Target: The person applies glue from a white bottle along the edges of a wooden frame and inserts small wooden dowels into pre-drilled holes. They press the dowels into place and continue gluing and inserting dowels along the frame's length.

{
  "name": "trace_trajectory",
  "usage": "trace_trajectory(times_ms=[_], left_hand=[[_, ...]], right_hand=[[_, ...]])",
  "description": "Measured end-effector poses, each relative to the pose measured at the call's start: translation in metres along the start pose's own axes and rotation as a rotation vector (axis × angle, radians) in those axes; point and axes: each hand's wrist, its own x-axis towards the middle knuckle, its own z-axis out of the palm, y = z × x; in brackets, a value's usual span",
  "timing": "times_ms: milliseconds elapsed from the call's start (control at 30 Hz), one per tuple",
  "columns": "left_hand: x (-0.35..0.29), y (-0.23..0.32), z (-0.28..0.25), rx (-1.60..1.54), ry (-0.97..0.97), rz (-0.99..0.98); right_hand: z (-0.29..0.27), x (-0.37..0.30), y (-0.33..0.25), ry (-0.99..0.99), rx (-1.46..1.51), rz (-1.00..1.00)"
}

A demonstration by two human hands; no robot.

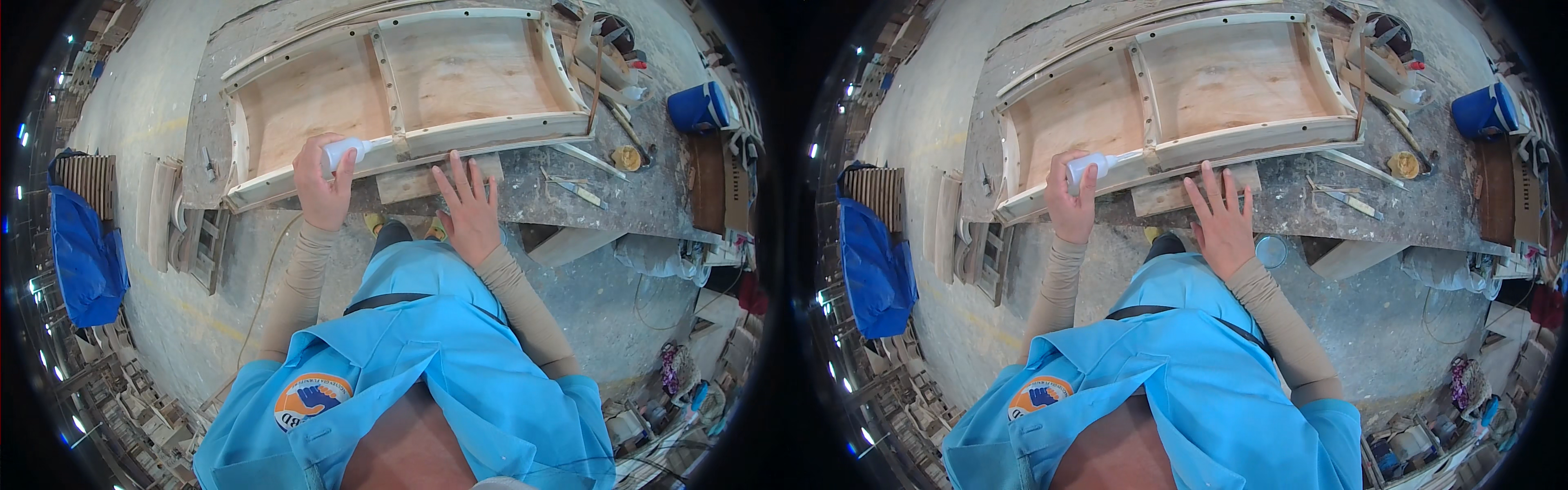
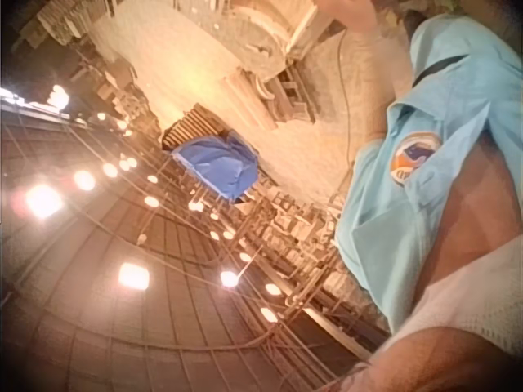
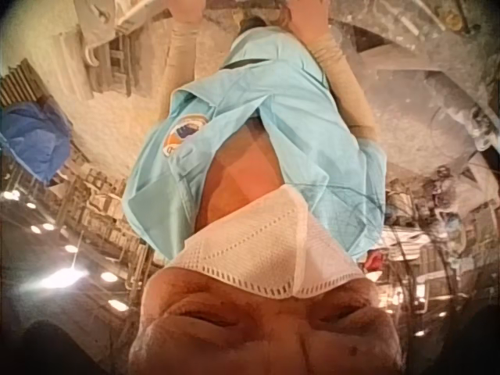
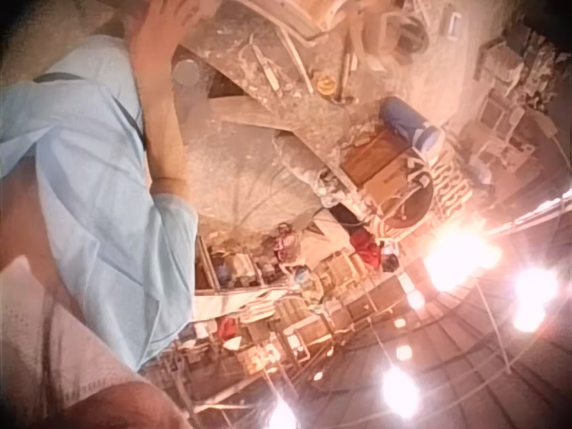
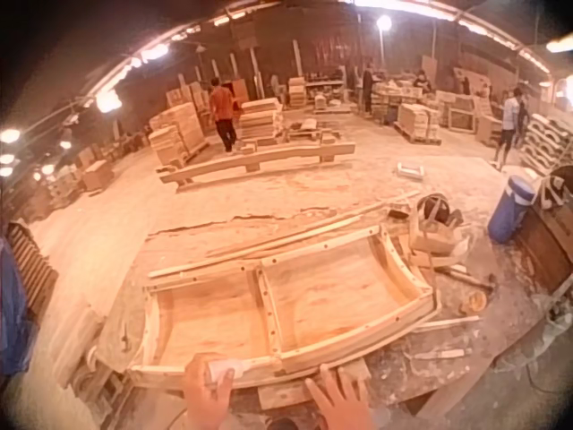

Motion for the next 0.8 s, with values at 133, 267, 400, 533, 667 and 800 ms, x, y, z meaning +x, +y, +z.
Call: trace_trajectory(times_ms=[133, 267, 400, 533, 667, 800], left_hand=[[-0.0001, 0.0005, 0.0019, 0.006, 0.008, 0.005], [0.0008, 0.0009, 0.0026, 0.037, -0.001, 0.033], [0.0004, 0.0024, 0.0011, 0.032, 0.001, 0.01], [0.0002, 0.0002, -0.0009, 0.024, 0.002, 0.015], [-0.0015, -0.0046, -0.0027, 0.05, 0.001, 0.044], [-0.0007, 0.0003, 0.001, 0.03, 0.017, 0.026]], right_hand=[[-0.0003, -0.0002, 0.0002, 0.007, 0.006, -0.005], [-0.0001, -0.0002, 0.0003, 0.008, 0.01, -0.006], [0.0003, -0.0007, 0.0012, 0.009, 0.008, -0.006], [-0.0006, -0.0005, 0.0005, 0.011, 0.003, -0.008], [0.0002, -0.0007, 0.0011, 0.016, 0.003, -0.013], [0.0008, -0.0006, 0.001, 0.014, -0.003, -0.014]])
